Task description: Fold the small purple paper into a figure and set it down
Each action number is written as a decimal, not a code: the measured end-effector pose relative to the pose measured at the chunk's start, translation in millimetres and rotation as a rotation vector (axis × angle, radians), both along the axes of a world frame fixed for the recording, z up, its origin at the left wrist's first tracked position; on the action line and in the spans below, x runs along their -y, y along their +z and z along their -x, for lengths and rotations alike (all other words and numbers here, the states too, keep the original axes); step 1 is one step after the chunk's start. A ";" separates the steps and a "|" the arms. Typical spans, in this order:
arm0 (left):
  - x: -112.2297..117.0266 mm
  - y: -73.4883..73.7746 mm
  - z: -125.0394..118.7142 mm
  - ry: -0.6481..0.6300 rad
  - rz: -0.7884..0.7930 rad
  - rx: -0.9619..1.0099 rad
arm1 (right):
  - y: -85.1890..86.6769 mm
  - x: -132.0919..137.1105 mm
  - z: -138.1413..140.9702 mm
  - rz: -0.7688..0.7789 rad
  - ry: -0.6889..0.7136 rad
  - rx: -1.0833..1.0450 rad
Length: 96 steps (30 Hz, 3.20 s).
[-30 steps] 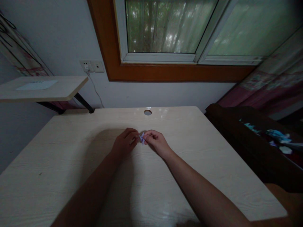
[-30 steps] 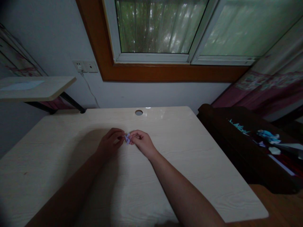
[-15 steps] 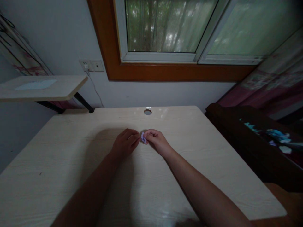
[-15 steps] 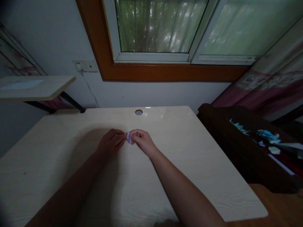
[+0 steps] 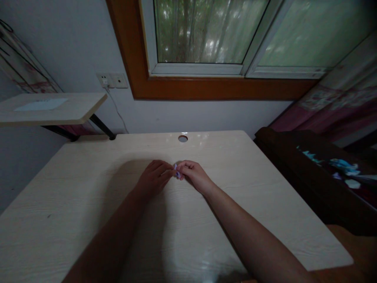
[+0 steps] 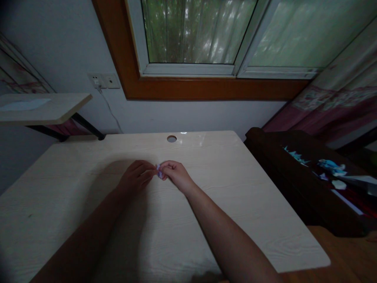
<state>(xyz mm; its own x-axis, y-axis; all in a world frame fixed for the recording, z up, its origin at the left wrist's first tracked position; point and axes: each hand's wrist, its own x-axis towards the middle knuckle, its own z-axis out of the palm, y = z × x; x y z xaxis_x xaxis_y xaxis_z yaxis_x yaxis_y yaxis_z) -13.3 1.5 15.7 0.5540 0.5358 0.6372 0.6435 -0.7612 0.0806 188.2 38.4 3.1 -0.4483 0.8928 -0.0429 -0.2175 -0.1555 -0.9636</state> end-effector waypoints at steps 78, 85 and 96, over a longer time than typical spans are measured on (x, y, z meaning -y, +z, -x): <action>1.0 -7.1 -6.8 0.021 0.291 0.362 | 1.9 7.3 -11.1 -0.730 -0.083 0.336; 2.0 -5.8 -7.3 0.014 0.385 0.361 | 0.7 7.5 -12.1 -0.736 -0.063 0.361; 1.0 -9.6 -6.6 0.040 0.448 0.342 | 1.3 10.7 -9.9 -0.772 -0.077 0.408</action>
<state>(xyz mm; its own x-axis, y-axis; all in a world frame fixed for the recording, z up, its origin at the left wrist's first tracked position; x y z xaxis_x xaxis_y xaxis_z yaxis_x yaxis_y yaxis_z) -6.7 0.5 6.0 0.3296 0.8115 0.4825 0.5520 -0.5802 0.5989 198.1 27.6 4.4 -0.4671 0.7659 0.4417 0.1839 0.5728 -0.7988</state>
